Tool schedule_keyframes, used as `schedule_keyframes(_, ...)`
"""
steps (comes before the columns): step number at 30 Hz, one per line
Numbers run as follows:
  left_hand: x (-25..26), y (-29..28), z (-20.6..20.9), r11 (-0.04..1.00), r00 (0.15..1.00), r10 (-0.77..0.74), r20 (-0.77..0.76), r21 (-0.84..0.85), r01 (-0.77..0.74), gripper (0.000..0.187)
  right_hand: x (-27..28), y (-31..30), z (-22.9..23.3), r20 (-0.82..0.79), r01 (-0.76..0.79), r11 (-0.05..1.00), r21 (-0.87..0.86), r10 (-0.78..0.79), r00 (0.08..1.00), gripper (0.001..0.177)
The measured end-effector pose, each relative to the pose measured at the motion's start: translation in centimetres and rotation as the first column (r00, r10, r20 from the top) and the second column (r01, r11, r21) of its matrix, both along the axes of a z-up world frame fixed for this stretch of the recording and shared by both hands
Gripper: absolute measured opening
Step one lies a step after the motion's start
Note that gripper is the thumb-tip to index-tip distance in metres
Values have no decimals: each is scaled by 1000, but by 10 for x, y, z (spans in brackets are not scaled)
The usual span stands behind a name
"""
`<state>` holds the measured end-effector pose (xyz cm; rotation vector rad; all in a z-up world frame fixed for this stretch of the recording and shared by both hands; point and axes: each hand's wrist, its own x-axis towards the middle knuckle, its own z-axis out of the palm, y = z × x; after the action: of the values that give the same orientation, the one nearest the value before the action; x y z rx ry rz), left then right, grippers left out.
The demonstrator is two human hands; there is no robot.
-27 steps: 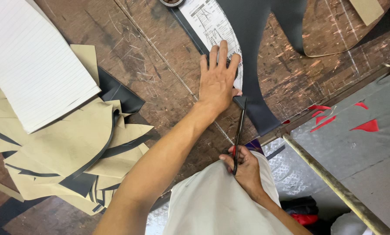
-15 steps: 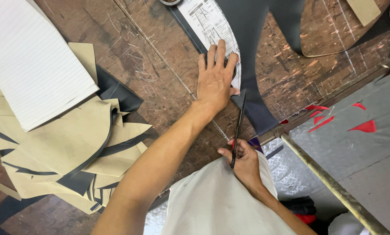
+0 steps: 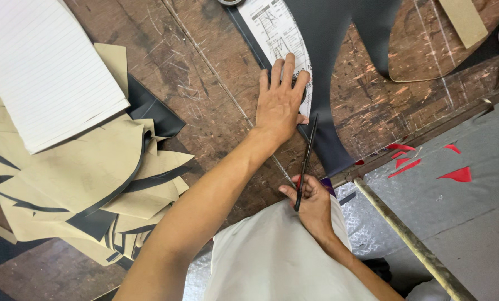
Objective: The person uses shears to cut a black sheet of material following a paper pattern template. They secure the template with weights, cut along the edges, and then mark the resulting piece with a white pen. The person repeats this process for a second piece of material.
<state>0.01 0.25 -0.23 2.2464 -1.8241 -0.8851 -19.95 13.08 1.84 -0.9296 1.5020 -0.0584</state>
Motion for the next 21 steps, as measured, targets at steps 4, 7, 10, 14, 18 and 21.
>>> schedule_keyframes(4, 0, -1, 0, 1000, 1000, -19, 19, 25, 19, 100, -1, -2, -3, 53, 8, 1000, -6, -7, 999, 36)
schedule_keyframes(7, 0, -1, 1, 1000, 999, -22, 32, 22, 21, 101, -1, -5, -2, 59, 7, 1000, 13, -8, 998, 37)
schedule_keyframes(10, -1, -1, 2, 999, 998, -28, 47, 28, 27, 103, -2, -7, 0, 60, 15, 1000, 23, -16, 998, 36)
schedule_keyframes(14, -1, -1, 3, 999, 997, -39, 65, 38, 37, 103, -2, -15, -3, 56, -21, 999, -32, 23, 998, 37)
schedule_keyframes(18, -1, 2, 2, 999, 997, -32, 74, 21, 30, 114, -4, -20, -6, 68, -15, 1000, -20, 16, 998, 37)
schedule_keyframes(21, -2, 2, 2, 999, 995, -37, 91, 24, 35, 123, -4, -22, -6, 79, -14, 1000, 5, 13, 997, 35)
